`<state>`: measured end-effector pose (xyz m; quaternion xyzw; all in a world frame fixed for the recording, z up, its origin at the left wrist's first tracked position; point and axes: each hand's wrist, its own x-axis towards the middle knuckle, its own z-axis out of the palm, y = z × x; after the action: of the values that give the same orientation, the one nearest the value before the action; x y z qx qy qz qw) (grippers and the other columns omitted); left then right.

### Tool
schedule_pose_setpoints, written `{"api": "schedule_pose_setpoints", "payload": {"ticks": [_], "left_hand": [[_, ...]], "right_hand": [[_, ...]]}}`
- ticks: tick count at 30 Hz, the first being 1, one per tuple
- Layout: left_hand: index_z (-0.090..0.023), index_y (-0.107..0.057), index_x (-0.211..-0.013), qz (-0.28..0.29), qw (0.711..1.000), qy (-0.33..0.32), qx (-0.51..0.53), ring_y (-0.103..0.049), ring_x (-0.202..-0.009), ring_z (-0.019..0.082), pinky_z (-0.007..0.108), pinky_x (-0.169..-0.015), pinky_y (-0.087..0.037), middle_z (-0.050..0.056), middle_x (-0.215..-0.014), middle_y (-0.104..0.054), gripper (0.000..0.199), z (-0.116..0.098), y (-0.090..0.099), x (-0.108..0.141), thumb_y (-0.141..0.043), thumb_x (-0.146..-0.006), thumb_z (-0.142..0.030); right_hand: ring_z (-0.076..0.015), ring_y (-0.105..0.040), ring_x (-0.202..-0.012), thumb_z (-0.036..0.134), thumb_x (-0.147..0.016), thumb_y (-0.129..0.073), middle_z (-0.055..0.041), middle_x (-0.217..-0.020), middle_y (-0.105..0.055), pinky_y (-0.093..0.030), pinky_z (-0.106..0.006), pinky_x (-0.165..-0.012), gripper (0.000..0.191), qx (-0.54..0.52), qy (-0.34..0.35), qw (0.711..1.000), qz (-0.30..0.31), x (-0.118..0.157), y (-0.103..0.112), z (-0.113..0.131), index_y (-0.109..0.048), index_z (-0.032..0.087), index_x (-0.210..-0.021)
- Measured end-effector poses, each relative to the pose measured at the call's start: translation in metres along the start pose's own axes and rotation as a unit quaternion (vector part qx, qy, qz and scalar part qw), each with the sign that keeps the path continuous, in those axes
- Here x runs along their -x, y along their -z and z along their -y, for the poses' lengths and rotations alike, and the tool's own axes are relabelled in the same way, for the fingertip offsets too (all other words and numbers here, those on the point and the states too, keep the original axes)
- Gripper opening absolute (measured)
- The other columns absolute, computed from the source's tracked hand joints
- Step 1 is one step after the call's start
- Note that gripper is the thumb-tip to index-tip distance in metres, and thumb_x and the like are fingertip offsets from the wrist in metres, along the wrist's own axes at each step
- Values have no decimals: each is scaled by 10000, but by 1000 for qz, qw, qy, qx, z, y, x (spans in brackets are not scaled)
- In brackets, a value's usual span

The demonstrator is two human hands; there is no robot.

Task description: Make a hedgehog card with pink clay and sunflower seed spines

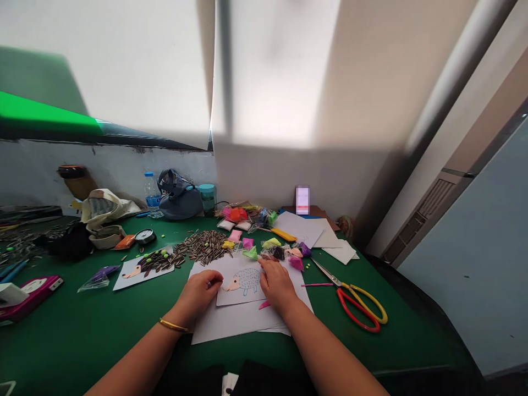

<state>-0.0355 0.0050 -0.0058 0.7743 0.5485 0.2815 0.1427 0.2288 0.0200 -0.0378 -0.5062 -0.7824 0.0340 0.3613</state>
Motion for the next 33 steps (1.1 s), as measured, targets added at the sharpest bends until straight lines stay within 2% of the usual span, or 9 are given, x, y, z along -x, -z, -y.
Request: {"api": "schedule_pose_setpoints", "payload": {"ticks": [13,21,26,33], "left_hand": [[-278,-775,-877,41,996,-1,-77,-631,-880,172,294,-786,-400,7,-920,-689,145,-5,3,-1,-647,-868,-212],[-293,-771,-944,59,994,-9,-94,-627,-916,192,338,-813,-384,27,-965,-692,234,-5,4,2,-549,-922,-222],[-246,-730,-1058,35,996,-17,-79,-623,-970,215,359,-863,-409,55,-1019,-688,303,-3,5,5,-500,-895,-133],[-278,-777,-922,41,995,-30,-83,-629,-927,208,356,-879,-420,31,-973,-694,343,-3,4,7,-529,-819,-63]], "right_hand": [[-247,-583,-1160,180,-908,-461,-107,-1241,-649,-467,-443,-1020,388,10,-10,1000,13,0,0,0,-576,177,-1278],[-247,-581,-1166,193,-920,-453,-110,-1248,-647,-459,-444,-1031,376,13,-8,1000,15,0,0,0,-580,169,-1274],[-246,-581,-1168,186,-917,-452,-104,-1247,-647,-456,-444,-1033,379,9,-10,1000,18,1,0,0,-578,183,-1274],[-245,-585,-1159,186,-917,-453,-102,-1242,-649,-460,-442,-1028,382,-1,0,1000,8,1,-1,-1,-576,192,-1278]]}}
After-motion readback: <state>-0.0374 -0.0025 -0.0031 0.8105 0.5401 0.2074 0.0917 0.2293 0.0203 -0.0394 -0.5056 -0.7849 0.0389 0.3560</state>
